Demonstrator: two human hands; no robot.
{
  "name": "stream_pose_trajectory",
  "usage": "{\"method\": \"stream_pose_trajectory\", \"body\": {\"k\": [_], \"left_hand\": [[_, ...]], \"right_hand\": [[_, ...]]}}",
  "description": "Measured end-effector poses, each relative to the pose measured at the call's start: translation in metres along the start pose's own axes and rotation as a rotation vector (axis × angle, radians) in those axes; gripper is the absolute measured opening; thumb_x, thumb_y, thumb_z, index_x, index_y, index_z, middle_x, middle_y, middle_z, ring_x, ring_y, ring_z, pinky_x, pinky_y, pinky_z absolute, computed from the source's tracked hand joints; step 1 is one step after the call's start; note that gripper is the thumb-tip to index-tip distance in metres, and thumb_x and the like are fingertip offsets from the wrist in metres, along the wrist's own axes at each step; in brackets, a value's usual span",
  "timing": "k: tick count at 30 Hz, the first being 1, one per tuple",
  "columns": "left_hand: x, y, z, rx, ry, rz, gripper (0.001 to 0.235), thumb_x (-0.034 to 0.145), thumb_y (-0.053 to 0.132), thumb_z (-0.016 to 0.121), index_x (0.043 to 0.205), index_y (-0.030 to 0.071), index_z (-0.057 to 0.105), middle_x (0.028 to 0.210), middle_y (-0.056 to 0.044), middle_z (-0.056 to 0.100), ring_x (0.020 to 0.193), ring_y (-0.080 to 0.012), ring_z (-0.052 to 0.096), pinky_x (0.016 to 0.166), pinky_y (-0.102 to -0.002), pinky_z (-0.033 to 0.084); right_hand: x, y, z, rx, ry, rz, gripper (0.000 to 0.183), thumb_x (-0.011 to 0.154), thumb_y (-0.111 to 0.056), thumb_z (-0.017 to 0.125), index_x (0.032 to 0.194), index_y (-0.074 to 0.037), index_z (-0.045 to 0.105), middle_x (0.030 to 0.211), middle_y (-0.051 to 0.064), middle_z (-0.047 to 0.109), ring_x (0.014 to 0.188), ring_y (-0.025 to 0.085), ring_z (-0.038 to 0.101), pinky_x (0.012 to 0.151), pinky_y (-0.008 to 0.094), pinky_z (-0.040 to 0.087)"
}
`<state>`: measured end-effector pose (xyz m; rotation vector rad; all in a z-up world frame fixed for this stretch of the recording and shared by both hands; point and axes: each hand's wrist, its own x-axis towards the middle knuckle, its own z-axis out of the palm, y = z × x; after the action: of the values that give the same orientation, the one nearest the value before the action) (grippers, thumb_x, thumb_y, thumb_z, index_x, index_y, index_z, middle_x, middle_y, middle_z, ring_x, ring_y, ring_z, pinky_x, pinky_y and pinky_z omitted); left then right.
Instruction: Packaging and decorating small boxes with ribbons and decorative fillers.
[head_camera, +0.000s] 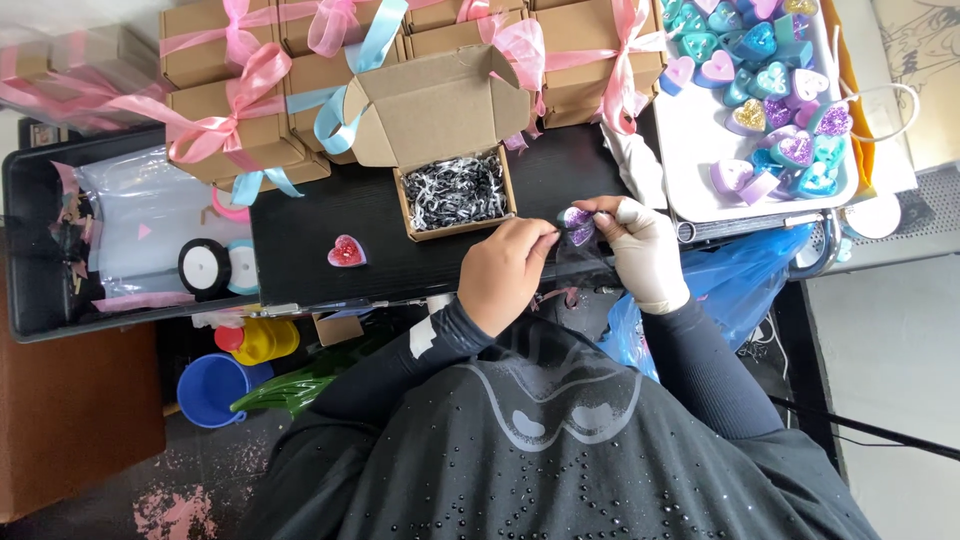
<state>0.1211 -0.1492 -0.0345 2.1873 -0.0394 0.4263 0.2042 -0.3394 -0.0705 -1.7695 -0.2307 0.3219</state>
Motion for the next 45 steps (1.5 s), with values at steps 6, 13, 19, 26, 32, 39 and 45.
{"method": "stream_pose_trajectory", "body": {"k": [6, 13, 19, 26, 32, 39, 45], "left_hand": [[-0.001, -0.013, 0.009, 0.052, -0.023, 0.003, 0.011, 0.104, 0.019, 0.060, 0.101, 0.009, 0.061, 0.090, -0.011, 0.067, 0.075, -0.0338, 0.067, 0.063, -0.043, 0.051], [-0.001, -0.016, 0.017, -0.388, -0.037, -0.185, 0.011, 0.105, 0.014, 0.059, 0.101, 0.004, 0.056, 0.077, -0.008, 0.064, 0.059, -0.0182, 0.064, 0.053, -0.033, 0.050], [-0.004, -0.023, 0.031, -0.795, -0.060, -0.340, 0.012, 0.108, 0.012, 0.055, 0.104, 0.001, 0.054, 0.075, 0.000, 0.060, 0.051, -0.0037, 0.054, 0.044, -0.022, 0.044], [-0.001, -0.029, 0.037, -0.863, -0.095, -0.407, 0.012, 0.108, 0.012, 0.054, 0.102, 0.002, 0.055, 0.073, -0.001, 0.059, 0.049, -0.0057, 0.053, 0.044, -0.023, 0.041], [0.011, -0.019, 0.020, -0.156, -0.007, -0.028, 0.010, 0.104, 0.013, 0.060, 0.101, 0.005, 0.055, 0.083, -0.014, 0.067, 0.074, -0.0326, 0.070, 0.062, -0.041, 0.051], [0.014, -0.021, 0.019, -0.037, -0.064, -0.019, 0.010, 0.103, 0.014, 0.058, 0.101, 0.005, 0.053, 0.086, -0.015, 0.068, 0.077, -0.0370, 0.069, 0.064, -0.045, 0.052], [0.011, -0.023, 0.020, 0.078, -0.057, -0.004, 0.011, 0.105, 0.016, 0.057, 0.102, 0.006, 0.052, 0.083, -0.014, 0.066, 0.073, -0.0363, 0.067, 0.062, -0.045, 0.052]], "right_hand": [[0.007, -0.016, -0.004, 0.064, -0.183, 0.049, 0.022, 0.105, -0.006, 0.054, 0.116, -0.005, 0.073, 0.096, -0.007, 0.070, 0.081, -0.001, 0.058, 0.077, 0.017, 0.050], [0.006, -0.002, 0.001, 0.183, -0.094, 0.068, 0.018, 0.104, -0.006, 0.060, 0.116, -0.004, 0.073, 0.092, -0.004, 0.067, 0.077, 0.002, 0.054, 0.071, 0.019, 0.046], [-0.001, 0.018, 0.012, 0.413, 0.013, -0.218, 0.009, 0.099, 0.002, 0.066, 0.106, -0.002, 0.063, 0.109, 0.009, 0.071, 0.099, 0.013, 0.066, 0.092, 0.025, 0.053], [-0.003, 0.006, 0.012, 0.313, -0.102, -0.345, 0.010, 0.099, 0.006, 0.063, 0.104, -0.003, 0.060, 0.121, 0.012, 0.065, 0.110, 0.017, 0.064, 0.103, 0.030, 0.052], [0.013, 0.012, 0.008, 0.084, -0.103, -0.232, 0.015, 0.099, 0.011, 0.057, 0.105, -0.002, 0.061, 0.112, 0.010, 0.072, 0.108, 0.017, 0.067, 0.100, 0.030, 0.052], [0.029, 0.005, 0.002, -0.099, -0.090, -0.290, 0.016, 0.100, 0.012, 0.057, 0.106, -0.001, 0.064, 0.104, 0.007, 0.072, 0.099, 0.014, 0.068, 0.092, 0.028, 0.053], [0.030, -0.007, 0.004, -0.142, 0.075, -0.244, 0.014, 0.101, 0.008, 0.062, 0.104, -0.001, 0.072, 0.093, 0.003, 0.066, 0.076, 0.007, 0.060, 0.071, 0.023, 0.053]]}}
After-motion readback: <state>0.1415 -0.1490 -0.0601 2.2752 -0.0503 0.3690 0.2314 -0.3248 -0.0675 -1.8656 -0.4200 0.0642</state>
